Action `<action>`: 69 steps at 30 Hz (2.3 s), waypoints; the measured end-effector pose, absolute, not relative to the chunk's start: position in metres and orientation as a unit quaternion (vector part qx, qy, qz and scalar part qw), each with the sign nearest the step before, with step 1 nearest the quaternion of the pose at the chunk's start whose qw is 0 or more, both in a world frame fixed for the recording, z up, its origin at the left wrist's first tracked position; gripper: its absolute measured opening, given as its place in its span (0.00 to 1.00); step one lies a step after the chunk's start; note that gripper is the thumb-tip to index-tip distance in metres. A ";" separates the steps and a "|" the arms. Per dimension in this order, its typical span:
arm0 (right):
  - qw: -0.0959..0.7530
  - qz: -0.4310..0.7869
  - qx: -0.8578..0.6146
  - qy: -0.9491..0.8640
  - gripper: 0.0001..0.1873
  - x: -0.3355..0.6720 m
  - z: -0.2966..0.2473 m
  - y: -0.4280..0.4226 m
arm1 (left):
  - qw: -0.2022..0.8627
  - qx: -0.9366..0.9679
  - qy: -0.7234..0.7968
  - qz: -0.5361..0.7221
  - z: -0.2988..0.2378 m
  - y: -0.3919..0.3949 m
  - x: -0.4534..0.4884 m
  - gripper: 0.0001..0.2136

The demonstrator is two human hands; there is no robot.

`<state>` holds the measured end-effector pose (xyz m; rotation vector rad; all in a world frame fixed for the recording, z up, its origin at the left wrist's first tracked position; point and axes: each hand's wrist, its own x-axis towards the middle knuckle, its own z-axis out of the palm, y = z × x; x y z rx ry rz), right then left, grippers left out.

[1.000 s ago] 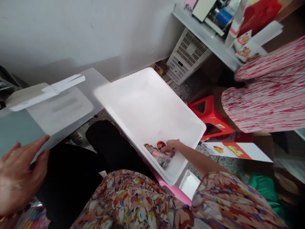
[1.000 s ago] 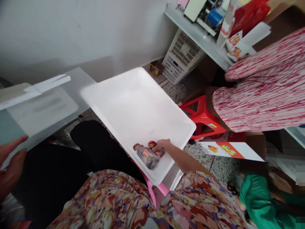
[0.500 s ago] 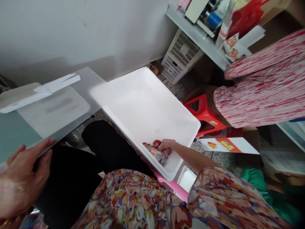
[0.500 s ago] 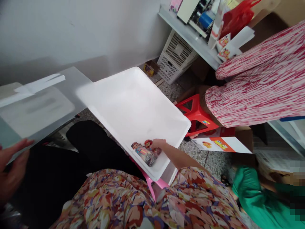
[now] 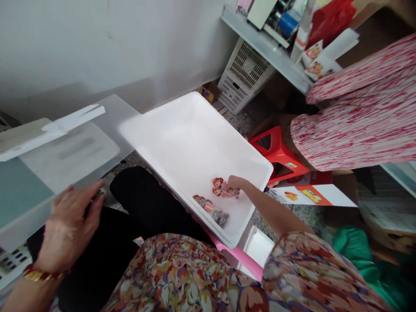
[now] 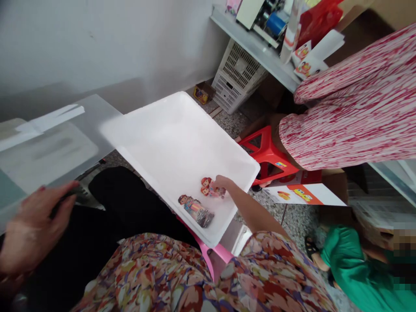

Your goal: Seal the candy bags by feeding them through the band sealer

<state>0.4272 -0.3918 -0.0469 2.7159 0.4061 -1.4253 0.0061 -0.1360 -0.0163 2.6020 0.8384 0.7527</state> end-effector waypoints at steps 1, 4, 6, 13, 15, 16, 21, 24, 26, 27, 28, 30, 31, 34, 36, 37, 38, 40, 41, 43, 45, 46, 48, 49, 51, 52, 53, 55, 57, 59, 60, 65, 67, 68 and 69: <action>-0.007 -0.457 0.879 0.138 0.15 0.431 -0.036 -0.385 | 0.155 0.910 0.272 0.271 -0.014 -0.141 0.019 0.19; -0.094 -0.470 0.858 0.184 0.21 0.424 -0.006 -0.352 | 0.154 0.925 0.192 0.291 -0.007 -0.167 0.065 0.25; -0.174 -0.512 0.811 0.222 0.24 0.402 0.011 -0.321 | 0.140 0.940 0.156 0.270 0.000 -0.186 0.095 0.29; -0.319 -0.689 0.587 0.282 0.22 0.310 0.051 -0.215 | 0.115 0.936 0.194 0.271 0.011 -0.175 0.106 0.19; -0.295 -0.737 0.525 0.307 0.22 0.302 0.058 -0.190 | 0.142 0.921 0.214 0.292 0.013 -0.157 0.086 0.17; -0.277 -0.762 0.489 0.321 0.23 0.300 0.061 -0.179 | 0.165 0.910 0.230 0.302 0.015 -0.148 0.075 0.16; -0.318 -0.700 0.479 0.422 0.30 0.284 0.058 -0.127 | 0.399 0.763 0.374 0.344 0.020 -0.112 0.036 0.14; -0.402 -0.612 0.457 0.504 0.31 0.254 0.046 -0.100 | 0.566 0.627 0.396 0.360 0.021 -0.095 0.025 0.18; -0.410 -0.608 0.432 0.525 0.28 0.229 0.036 -0.082 | 0.629 0.558 0.392 0.374 0.019 -0.085 0.022 0.20; -0.409 -0.603 0.437 0.528 0.24 0.218 0.031 -0.072 | 0.642 0.533 0.395 0.385 0.017 -0.080 0.021 0.21; -0.405 -0.589 0.456 0.531 0.21 0.208 0.027 -0.061 | 0.642 0.515 0.403 0.400 0.015 -0.075 0.020 0.23; -0.389 -0.535 0.513 0.548 0.18 0.193 0.020 -0.039 | 0.608 0.504 0.438 0.430 0.010 -0.064 0.017 0.24; -0.369 -0.497 0.544 0.566 0.17 0.187 0.018 -0.028 | 0.574 0.513 0.466 0.436 0.008 -0.058 0.015 0.24; -0.289 -0.382 0.623 0.619 0.14 0.177 0.017 -0.001 | 0.430 0.573 0.581 0.386 0.001 -0.040 0.005 0.20; -0.251 -0.333 0.656 0.630 0.13 0.171 0.018 0.010 | 0.321 0.611 0.643 0.333 -0.004 -0.030 -0.003 0.20; -0.239 -0.319 0.667 0.630 0.13 0.169 0.018 0.013 | 0.263 0.629 0.659 0.318 -0.007 -0.027 -0.007 0.21; -0.230 -0.311 0.675 0.628 0.14 0.167 0.017 0.015 | 0.203 0.648 0.666 0.310 -0.010 -0.025 -0.010 0.21; -0.202 -0.269 0.693 0.637 0.15 0.165 0.014 0.016 | 0.095 0.696 0.645 0.302 -0.017 -0.025 -0.014 0.20; -0.186 -0.237 0.701 0.646 0.17 0.164 0.012 0.016 | 0.059 0.725 0.620 0.293 -0.021 -0.026 -0.013 0.18; -0.158 -0.173 0.713 0.661 0.21 0.165 0.007 0.012 | 0.031 0.783 0.564 0.261 -0.027 -0.029 -0.010 0.17; -0.147 -0.120 0.717 0.671 0.26 0.167 0.004 0.007 | 0.026 0.823 0.521 0.222 -0.032 -0.033 -0.006 0.19; -0.151 -0.102 0.707 0.683 0.26 0.168 0.003 0.004 | 0.022 0.834 0.512 0.207 -0.033 -0.034 -0.006 0.20; -0.163 -0.064 0.658 0.732 0.24 0.170 0.001 -0.002 | 0.010 0.839 0.512 0.186 -0.035 -0.035 -0.009 0.20; -0.167 -0.049 0.622 0.763 0.23 0.171 0.000 -0.006 | 0.004 0.837 0.516 0.181 -0.035 -0.035 -0.013 0.21; -0.158 -0.042 0.557 0.814 0.20 0.172 -0.001 -0.011 | -0.002 0.834 0.524 0.176 -0.036 -0.034 -0.023 0.20; -0.147 -0.045 0.539 0.828 0.19 0.171 -0.002 -0.013 | -0.001 0.832 0.526 0.175 -0.036 -0.032 -0.029 0.20; -0.137 -0.046 0.531 0.835 0.19 0.171 -0.003 -0.014 | 0.002 0.833 0.526 0.175 -0.037 -0.030 -0.033 0.20; -0.125 -0.045 0.531 0.837 0.18 0.169 -0.004 -0.015 | 0.011 0.837 0.517 0.178 -0.038 -0.026 -0.037 0.20; -0.125 -0.041 0.532 0.836 0.18 0.169 -0.003 -0.015 | 0.018 0.843 0.506 0.180 -0.040 -0.023 -0.035 0.21; -0.120 -0.037 0.529 0.839 0.18 0.169 -0.002 -0.015 | 0.019 0.842 0.507 0.185 -0.043 -0.021 -0.033 0.21; -0.117 -0.036 0.527 0.841 0.18 0.169 -0.002 -0.015 | 0.018 0.839 0.510 0.187 -0.045 -0.020 -0.033 0.21; -0.118 -0.016 0.504 0.855 0.15 0.167 -0.005 -0.011 | 0.013 0.831 0.527 0.179 -0.050 -0.022 -0.068 0.22; -0.121 -0.013 0.485 0.866 0.13 0.160 -0.007 -0.006 | -0.004 0.821 0.544 0.171 -0.046 -0.024 -0.091 0.21; -0.120 -0.015 0.479 0.869 0.12 0.156 -0.007 -0.003 | -0.014 0.813 0.556 0.170 -0.043 -0.025 -0.100 0.20; -0.119 -0.018 0.475 0.872 0.11 0.151 -0.007 -0.001 | -0.024 0.805 0.568 0.172 -0.039 -0.026 -0.106 0.19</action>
